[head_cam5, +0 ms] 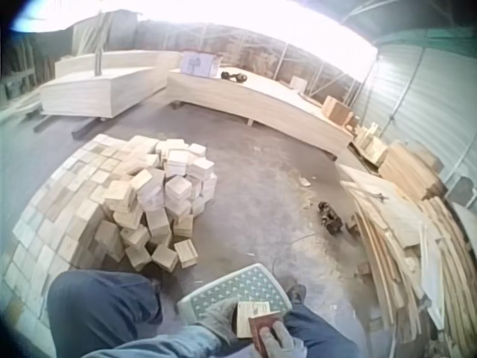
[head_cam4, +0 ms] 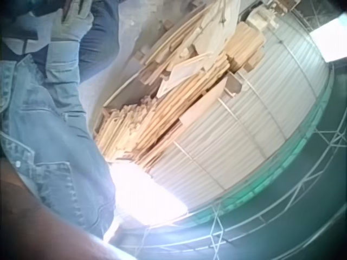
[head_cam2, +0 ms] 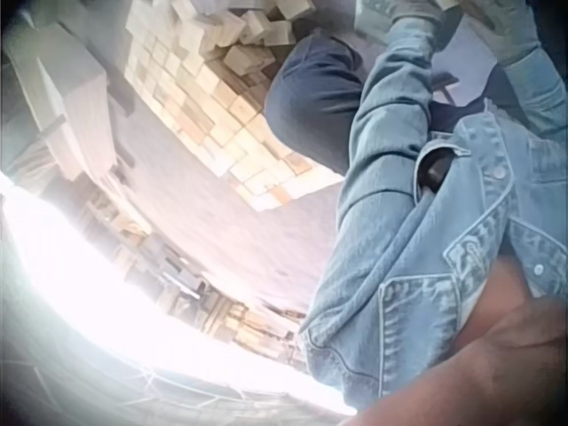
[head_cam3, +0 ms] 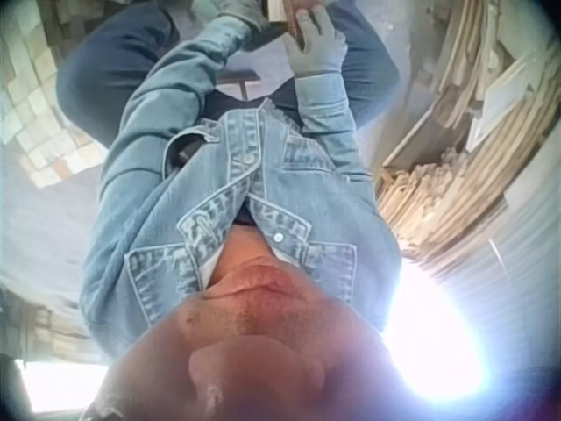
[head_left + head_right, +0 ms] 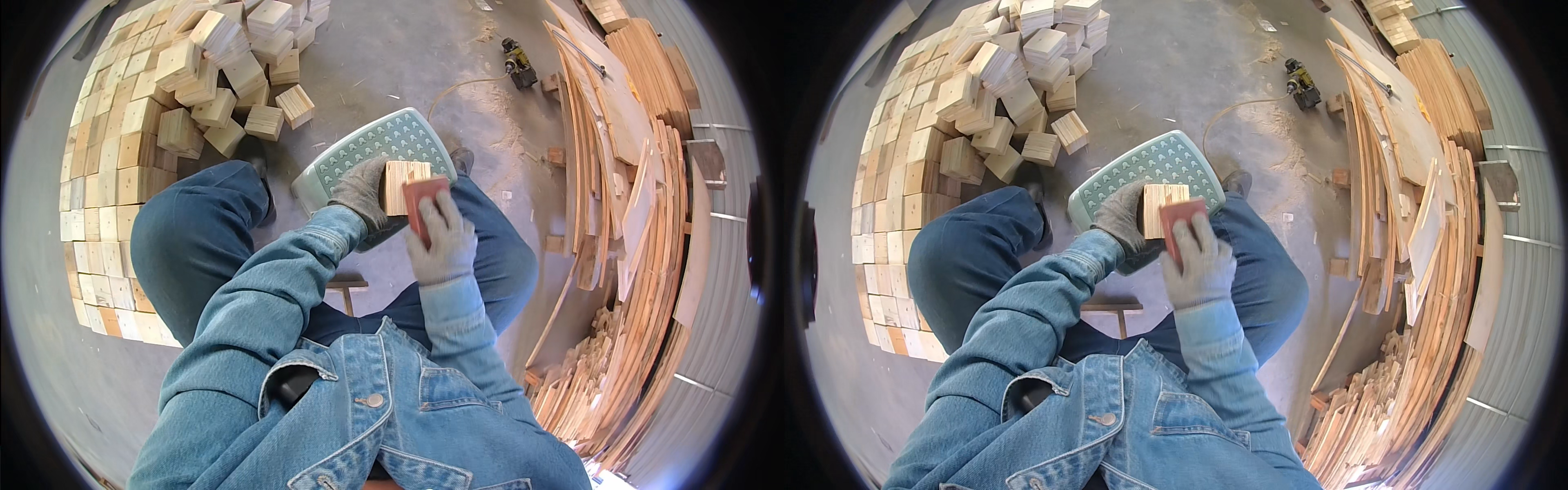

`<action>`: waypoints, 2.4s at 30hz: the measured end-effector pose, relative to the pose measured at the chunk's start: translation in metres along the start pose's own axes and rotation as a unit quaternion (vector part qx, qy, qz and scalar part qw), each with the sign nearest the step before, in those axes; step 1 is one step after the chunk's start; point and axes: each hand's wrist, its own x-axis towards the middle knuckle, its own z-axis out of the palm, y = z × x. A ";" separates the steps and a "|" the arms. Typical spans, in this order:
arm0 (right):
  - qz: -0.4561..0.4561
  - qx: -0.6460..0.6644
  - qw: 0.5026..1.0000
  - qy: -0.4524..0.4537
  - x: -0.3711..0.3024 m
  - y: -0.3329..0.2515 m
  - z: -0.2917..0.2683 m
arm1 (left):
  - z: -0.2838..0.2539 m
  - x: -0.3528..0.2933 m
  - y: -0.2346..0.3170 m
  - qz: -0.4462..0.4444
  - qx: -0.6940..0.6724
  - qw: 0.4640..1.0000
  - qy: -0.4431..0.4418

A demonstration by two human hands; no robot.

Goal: The person sits on a low stool and sands small wooden blocks using a red sanding block. They repeatedly pick up blocks from a pile, sand them, and place them back down.

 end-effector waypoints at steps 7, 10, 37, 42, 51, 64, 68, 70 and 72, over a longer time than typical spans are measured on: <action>-0.044 -0.004 0.999 0.001 0.002 -0.008 0.004 | 0.002 0.003 -0.007 0.001 0.018 1.000 -0.004; -0.042 -0.013 0.999 0.016 0.054 -0.002 0.024 | 0.003 0.004 -0.013 -0.010 0.009 1.000 -0.013; -0.023 -0.004 0.999 -0.027 0.111 -0.004 0.022 | 0.009 0.000 -0.013 0.015 0.071 0.997 0.007; 0.048 -0.017 0.997 -0.062 0.150 0.023 0.019 | 0.018 0.007 -0.031 -0.007 0.100 0.995 -0.022; 0.130 0.143 0.980 0.057 0.086 0.119 -0.027 | 0.015 -0.001 -0.039 -0.018 -0.022 0.998 -0.047; 0.118 0.125 0.985 0.018 0.087 0.085 -0.037 | 0.004 -0.005 -0.042 -0.092 -0.228 0.968 -0.046; 0.109 0.130 0.985 0.030 0.076 0.107 -0.030 | 0.006 -0.008 -0.030 0.083 0.131 0.988 -0.020; 0.114 0.140 0.983 0.027 0.075 0.108 -0.031 | -0.003 -0.004 -0.007 0.133 0.185 0.974 -0.001; 0.115 0.146 0.982 0.023 0.073 0.109 -0.034 | -0.012 0.000 0.000 0.210 0.262 0.941 0.036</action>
